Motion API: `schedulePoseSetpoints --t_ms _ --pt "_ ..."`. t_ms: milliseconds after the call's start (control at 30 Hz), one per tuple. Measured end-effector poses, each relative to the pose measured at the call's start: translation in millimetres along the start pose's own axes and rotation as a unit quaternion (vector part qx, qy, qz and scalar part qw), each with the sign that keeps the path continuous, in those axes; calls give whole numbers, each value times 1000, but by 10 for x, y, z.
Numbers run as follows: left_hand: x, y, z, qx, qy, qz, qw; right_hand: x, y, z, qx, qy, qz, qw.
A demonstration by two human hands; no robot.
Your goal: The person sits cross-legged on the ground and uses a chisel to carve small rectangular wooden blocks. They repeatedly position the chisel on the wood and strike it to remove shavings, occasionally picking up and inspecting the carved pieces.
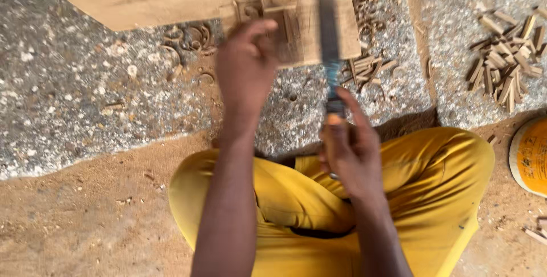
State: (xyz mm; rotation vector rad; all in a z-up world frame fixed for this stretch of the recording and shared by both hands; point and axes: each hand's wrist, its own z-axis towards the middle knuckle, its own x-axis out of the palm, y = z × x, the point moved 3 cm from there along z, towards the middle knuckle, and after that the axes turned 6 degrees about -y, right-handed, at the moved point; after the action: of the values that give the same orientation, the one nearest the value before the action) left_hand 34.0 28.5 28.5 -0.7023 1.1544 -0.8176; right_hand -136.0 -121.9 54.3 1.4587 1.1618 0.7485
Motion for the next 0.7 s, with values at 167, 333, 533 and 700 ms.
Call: schedulePoseSetpoints --t_ms 167,333,533,700 --pt "356 29 40 132 44 138 981 -354 9 -60 35 -101 -112 988" --pt "435 30 -4 140 116 191 965 -438 -172 -119 52 -81 -258 961" --pt "434 44 9 184 93 246 947 -341 -116 -147 -2 -68 -290 955" --pt "420 245 -19 124 90 182 971 -302 28 -207 -26 -49 -320 946"
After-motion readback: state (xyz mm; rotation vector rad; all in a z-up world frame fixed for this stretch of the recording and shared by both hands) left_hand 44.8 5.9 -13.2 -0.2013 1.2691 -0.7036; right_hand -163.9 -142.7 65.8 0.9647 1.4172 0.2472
